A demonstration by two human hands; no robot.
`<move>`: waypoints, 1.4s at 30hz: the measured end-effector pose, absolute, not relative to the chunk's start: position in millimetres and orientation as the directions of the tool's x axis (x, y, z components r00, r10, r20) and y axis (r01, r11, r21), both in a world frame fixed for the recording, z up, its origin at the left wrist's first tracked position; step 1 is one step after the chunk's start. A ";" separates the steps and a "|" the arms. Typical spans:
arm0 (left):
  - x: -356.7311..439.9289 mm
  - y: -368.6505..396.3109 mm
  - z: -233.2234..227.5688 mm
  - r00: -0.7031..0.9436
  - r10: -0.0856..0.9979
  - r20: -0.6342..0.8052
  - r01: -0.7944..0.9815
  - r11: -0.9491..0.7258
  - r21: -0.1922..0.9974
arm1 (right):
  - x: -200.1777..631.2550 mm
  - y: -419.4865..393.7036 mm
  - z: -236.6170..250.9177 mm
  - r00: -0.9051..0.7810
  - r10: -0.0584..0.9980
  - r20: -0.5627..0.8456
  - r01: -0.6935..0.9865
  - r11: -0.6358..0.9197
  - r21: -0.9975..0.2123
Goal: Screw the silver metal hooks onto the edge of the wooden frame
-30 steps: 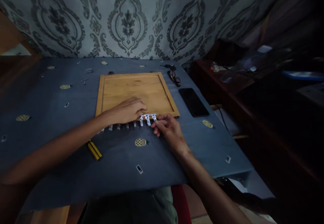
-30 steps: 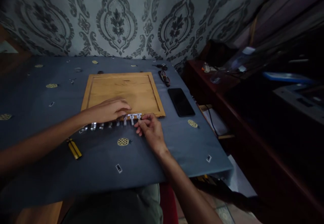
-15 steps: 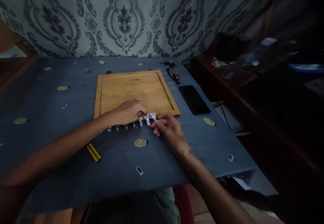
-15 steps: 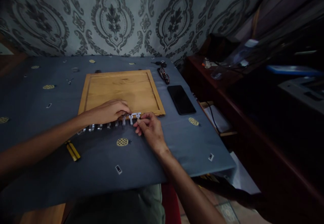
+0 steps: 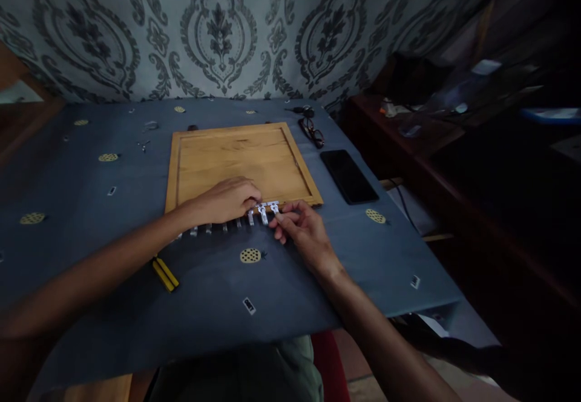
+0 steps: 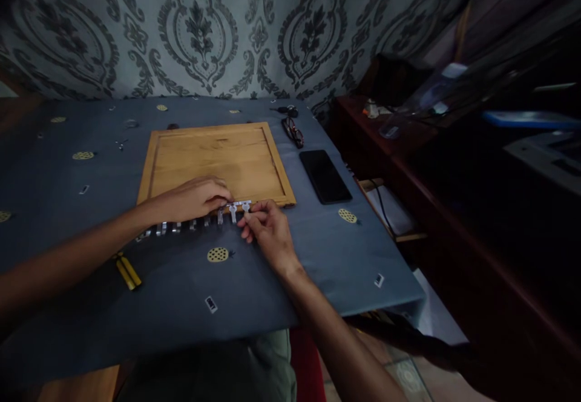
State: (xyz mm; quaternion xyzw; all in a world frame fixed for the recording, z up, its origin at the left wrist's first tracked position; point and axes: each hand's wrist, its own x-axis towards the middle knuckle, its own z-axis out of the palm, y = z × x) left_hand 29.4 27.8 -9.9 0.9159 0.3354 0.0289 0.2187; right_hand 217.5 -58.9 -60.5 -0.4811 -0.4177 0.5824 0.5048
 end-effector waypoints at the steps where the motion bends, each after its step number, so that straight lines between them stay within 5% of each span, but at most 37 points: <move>1: 29.5 26.5 -8.1 0.773 0.626 -0.101 0.604 -0.678 0.419 | 217.6 -58.9 -60.4 -0.027 0.990 -0.139 -0.187 -0.141 -0.972; 11: 43.0 7.2 1.2 0.678 0.727 -0.111 0.721 -0.627 0.293 | 218.5 -57.0 -60.7 -0.028 0.989 -0.143 -0.186 -0.146 -0.972; 22: 13.6 11.7 7.1 0.607 0.792 -0.063 0.763 -0.559 0.325 | 219.1 -59.8 -58.0 0.003 0.986 -0.164 -0.137 -0.162 -0.977; 30: -76.8 7.4 -0.9 0.257 0.961 0.101 0.934 -0.274 0.231 | 220.3 -52.4 -53.7 0.025 0.973 -0.231 -0.070 -0.229 -0.971; 36: -167.9 21.9 -28.2 -0.062 0.975 0.215 0.988 0.030 0.149 | 223.1 -52.2 -55.3 0.035 0.970 -0.241 -0.050 -0.239 -0.970; 42: -197.7 29.0 -54.1 -0.121 0.970 0.211 0.987 0.096 0.126 | 229.9 -49.7 -63.2 0.002 0.967 -0.254 -0.015 -0.254 -0.967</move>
